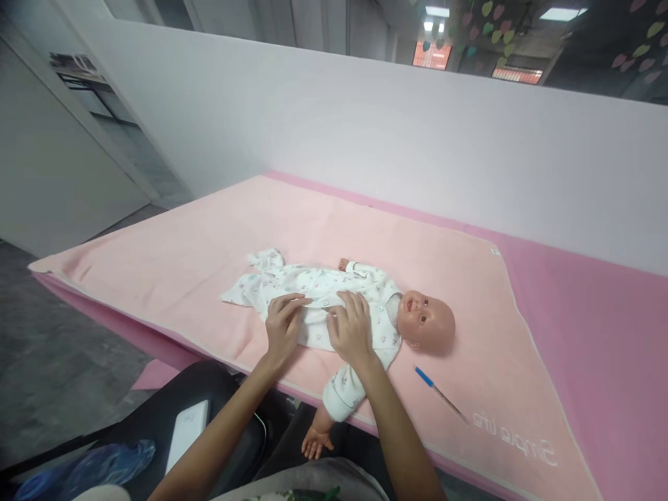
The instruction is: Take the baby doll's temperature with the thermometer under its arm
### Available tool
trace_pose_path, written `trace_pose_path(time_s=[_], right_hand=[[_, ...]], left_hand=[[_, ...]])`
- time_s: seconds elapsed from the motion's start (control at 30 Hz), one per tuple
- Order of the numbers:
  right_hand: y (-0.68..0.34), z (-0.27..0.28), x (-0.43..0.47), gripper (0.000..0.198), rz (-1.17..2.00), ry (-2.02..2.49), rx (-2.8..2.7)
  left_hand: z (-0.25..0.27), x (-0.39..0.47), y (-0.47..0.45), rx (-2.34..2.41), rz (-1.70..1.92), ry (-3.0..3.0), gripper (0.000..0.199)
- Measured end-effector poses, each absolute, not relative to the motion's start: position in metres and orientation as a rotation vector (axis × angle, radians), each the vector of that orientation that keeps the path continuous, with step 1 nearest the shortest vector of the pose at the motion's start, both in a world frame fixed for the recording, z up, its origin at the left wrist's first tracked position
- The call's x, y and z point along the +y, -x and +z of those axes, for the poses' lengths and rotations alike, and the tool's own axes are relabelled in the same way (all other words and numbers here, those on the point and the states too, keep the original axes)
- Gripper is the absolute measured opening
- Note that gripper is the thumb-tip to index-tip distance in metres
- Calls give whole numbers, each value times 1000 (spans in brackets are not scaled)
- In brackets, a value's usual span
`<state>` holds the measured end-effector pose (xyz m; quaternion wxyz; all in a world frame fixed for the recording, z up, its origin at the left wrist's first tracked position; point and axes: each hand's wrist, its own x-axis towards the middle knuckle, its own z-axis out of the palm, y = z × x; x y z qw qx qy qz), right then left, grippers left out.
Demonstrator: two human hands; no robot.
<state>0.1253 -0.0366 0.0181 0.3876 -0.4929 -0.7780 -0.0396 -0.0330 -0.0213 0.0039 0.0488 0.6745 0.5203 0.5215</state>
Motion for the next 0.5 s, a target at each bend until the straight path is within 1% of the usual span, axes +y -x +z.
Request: trace_pose_path(time_s=[0.13, 0.33, 0.5], right_hand=[[-126, 16, -38, 14, -115, 1185, -2022], [-124, 16, -40, 24, -207, 1255, -2080], [-123, 13, -41, 15, -290, 1192, -2084]], left_hand=[[3, -20, 32, 1693, 1619, -2062, 25], [-1, -25, 28, 1695, 1678, -2157, 25], [-2, -29, 17, 1528, 1537, -2351, 26]])
